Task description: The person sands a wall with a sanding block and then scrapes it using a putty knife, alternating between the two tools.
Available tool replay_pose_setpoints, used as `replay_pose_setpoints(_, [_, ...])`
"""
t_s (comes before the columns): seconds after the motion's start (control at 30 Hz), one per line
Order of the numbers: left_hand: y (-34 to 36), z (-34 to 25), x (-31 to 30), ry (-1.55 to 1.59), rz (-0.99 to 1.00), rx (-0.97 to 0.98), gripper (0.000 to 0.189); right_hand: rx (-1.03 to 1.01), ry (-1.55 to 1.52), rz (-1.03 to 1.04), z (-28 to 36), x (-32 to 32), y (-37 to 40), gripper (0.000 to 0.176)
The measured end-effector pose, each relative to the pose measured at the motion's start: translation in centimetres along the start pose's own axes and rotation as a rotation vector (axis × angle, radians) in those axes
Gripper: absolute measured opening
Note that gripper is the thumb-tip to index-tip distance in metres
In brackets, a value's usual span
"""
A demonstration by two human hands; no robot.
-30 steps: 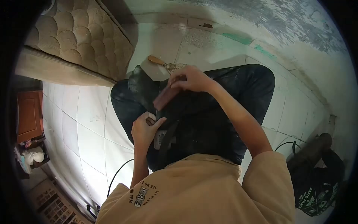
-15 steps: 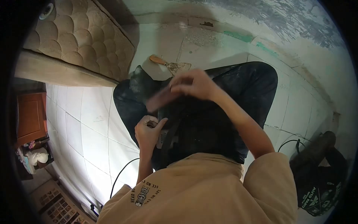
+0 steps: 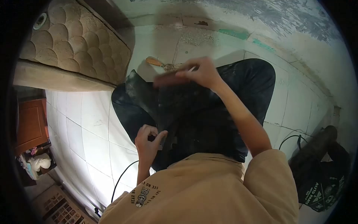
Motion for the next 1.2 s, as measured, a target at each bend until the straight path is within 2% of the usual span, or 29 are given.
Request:
replay_pose_setpoints(0.03, [0.3, -0.5, 0.1, -0.014, 0.039, 0.045, 0.023, 0.061, -0.196, 0.243, -0.3, 2.4, 0.3, 0.017])
replay_pose_setpoints(0.07, [0.6, -0.5, 0.0, -0.016, 0.042, 0.050, 0.023, 0.031, -0.192, 0.370, 0.4, 4.3, 1.3, 0.025])
replay_pose_setpoints(0.1, [1.0, -0.9, 0.4, -0.041, 0.073, 0.096, 0.023, 0.032, -0.192, 0.366, -0.4, 4.5, 0.9, 0.025])
replay_pose_setpoints(0.17, [1.4, -1.1, 0.9, -0.059, 0.108, 0.135, 0.024, -0.307, 0.106, 0.128, 0.1, 2.8, -0.3, 0.024])
replay_pose_setpoints(0.2, [1.4, -1.6, 0.8, -0.057, 0.112, 0.209, 0.024, -0.128, 0.165, 0.015, -0.6, 1.1, -1.4, 0.023])
replay_pose_setpoints(0.23, [1.6, -2.2, 0.8, -0.056, 0.112, 0.283, 0.024, -0.128, 0.165, 0.020, 0.0, 0.8, -1.7, 0.023])
replay_pose_setpoints(0.3, [1.9, -1.9, 1.0, -0.056, 0.139, 0.294, 0.023, -0.243, -0.011, 0.424, 1.7, 4.4, -0.8, 0.021])
replay_pose_setpoints(0.33, [1.8, -2.0, 1.1, -0.051, 0.163, 0.315, 0.023, -0.163, -0.139, 0.611, 1.5, 6.5, 0.2, 0.020])
replay_pose_setpoints(0.37, [1.6, -2.0, 1.1, -0.051, 0.166, 0.321, 0.023, -0.163, -0.139, 0.605, 1.2, 6.4, -0.3, 0.020])
replay_pose_setpoints(0.43, [1.9, -2.3, 1.6, -0.064, 0.193, 0.365, 0.022, -0.342, 0.109, 0.396, 1.9, 4.5, -1.9, 0.017])
replay_pose_setpoints(0.47, [2.1, -2.4, 1.8, -0.058, 0.198, 0.360, 0.022, -0.071, 0.107, 0.201, -0.6, 1.7, -3.6, 0.016])
replay_pose_setpoints(0.5, [2.1, -2.4, 1.8, -0.066, 0.197, 0.339, 0.022, -0.067, 0.109, 0.204, -1.2, 1.3, -4.3, 0.016])
replay_pose_setpoints(0.57, [1.6, -2.8, 1.5, -0.082, 0.197, 0.323, 0.022, -0.196, 0.052, 0.195, -0.9, 0.9, -5.4, 0.016])
replay_pose_setpoints(0.6, [1.4, -3.7, 1.5, -0.113, 0.218, 0.375, 0.021, -0.146, 0.071, 0.334, 0.5, 2.5, -4.0, 0.018])
replay_pose_setpoints(0.63, [1.4, -4.4, 1.6, -0.143, 0.239, 0.427, 0.020, -0.146, 0.068, 0.330, 0.3, 2.4, -4.1, 0.018])
replay_pose_setpoints(0.77, [1.4, -3.5, 2.7, -0.084, 0.333, 0.416, 0.018, 0.020, 0.059, 0.202, -3.3, -0.4, -5.4, 0.021])
replay_pose_setpoints(0.83, [1.7, -2.9, 3.5, -0.061, 0.407, 0.381, 0.018, 0.063, 0.033, 0.128, -2.6, -1.1, -5.1, 0.022])
replay_pose_setpoints(0.9, [1.8, -3.0, 3.5, -0.056, 0.425, 0.376, 0.018, 0.026, -0.054, 0.464, -0.9, 3.5, -2.7, 0.022])
replay_pose_setpoints(0.93, [1.8, -3.0, 3.6, -0.048, 0.436, 0.369, 0.019, -0.107, 0.158, 0.388, -1.6, 3.6, -3.5, 0.021])
replay_pose_setpoints(0.97, [1.8, -3.1, 3.5, -0.048, 0.439, 0.370, 0.019, -0.105, 0.156, 0.385, -2.9, 3.8, -4.2, 0.021])
replay_pose_setpoints(1.03, [1.8, -3.0, 3.6, -0.077, 0.469, 0.351, 0.019, -0.274, 0.331, -0.214, -0.9, -1.7, -5.8, 0.020])
replay_pose_setpoints(1.07, [1.9, -3.0, 3.6, -0.079, 0.469, 0.347, 0.019, -0.179, 0.255, -0.172, -2.0, -2.2, -6.4, 0.021])
replay_pose_setpoints(1.1, [1.9, -3.0, 3.6, -0.072, 0.474, 0.344, 0.020, -0.179, 0.251, -0.172, -1.1, -2.5, -6.1, 0.021])
replay_pose_setpoints(1.17, [1.6, -3.0, 3.6, -0.067, 0.478, 0.354, 0.020, -0.063, 0.048, 0.421, -0.5, 3.0, -4.3, 0.021])
replay_pose_setpoints(1.2, [1.6, -3.1, 3.7, -0.069, 0.483, 0.370, 0.014, -0.108, 0.136, 0.551, 0.6, 4.4, -3.0, 0.020])
Point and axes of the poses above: each hand's wrist, its own y-axis away from the middle knuckle, its own x-axis out of the palm, z = x × y, the point moved 10 cm from there along -y, towards the middle knuckle, and after that the axes turned 1 degree about y, right-handed, at the moved point
